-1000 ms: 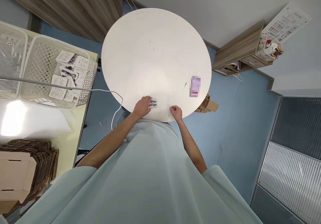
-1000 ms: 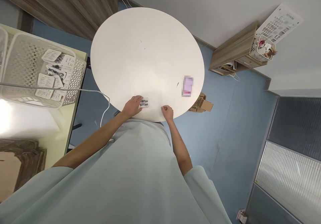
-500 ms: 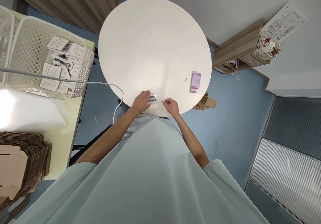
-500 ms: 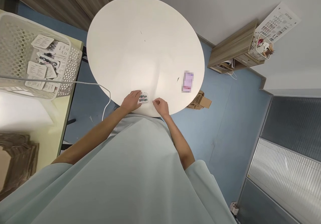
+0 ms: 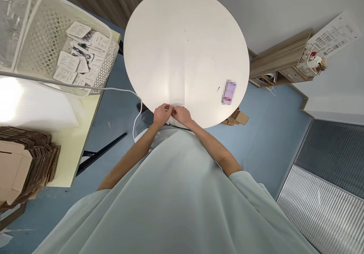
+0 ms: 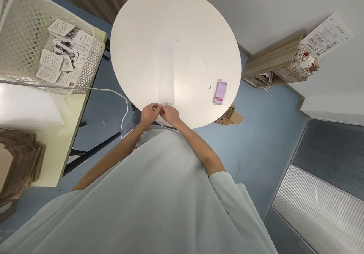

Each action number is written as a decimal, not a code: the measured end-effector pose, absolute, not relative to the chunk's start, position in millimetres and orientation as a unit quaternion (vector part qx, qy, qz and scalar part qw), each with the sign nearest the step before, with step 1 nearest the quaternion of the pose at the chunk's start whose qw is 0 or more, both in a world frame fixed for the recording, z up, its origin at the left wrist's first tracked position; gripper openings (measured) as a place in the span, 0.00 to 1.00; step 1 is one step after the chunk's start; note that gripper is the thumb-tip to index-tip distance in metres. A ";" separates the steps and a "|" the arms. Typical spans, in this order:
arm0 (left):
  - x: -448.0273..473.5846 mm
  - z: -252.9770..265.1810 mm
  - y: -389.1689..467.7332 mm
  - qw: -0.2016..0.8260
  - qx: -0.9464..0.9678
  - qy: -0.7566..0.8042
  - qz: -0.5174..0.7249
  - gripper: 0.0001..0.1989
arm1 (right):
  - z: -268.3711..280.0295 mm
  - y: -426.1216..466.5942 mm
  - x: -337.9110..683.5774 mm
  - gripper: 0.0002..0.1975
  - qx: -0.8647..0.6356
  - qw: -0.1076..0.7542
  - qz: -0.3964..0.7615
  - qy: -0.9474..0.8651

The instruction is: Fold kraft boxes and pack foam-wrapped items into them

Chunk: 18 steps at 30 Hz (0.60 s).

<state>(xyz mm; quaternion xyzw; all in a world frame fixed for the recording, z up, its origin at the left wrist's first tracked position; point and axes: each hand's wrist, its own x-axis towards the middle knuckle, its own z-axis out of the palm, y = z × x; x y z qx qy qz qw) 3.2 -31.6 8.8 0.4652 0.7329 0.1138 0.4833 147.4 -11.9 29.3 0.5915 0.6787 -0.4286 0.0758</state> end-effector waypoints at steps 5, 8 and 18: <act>2.6 -1.2 -23.3 0.484 0.425 0.759 0.093 0.14 | 19.8 -14.6 141.3 0.13 0.588 0.077 -0.426 0.683; 2.5 -6.7 -19.3 0.472 0.431 0.764 0.086 0.13 | 21.5 -12.9 151.0 0.11 0.599 0.059 -0.432 0.671; 16.7 -18.5 -19.4 0.409 0.450 0.792 0.043 0.11 | 16.7 -1.8 195.1 0.16 0.752 0.002 -0.433 0.496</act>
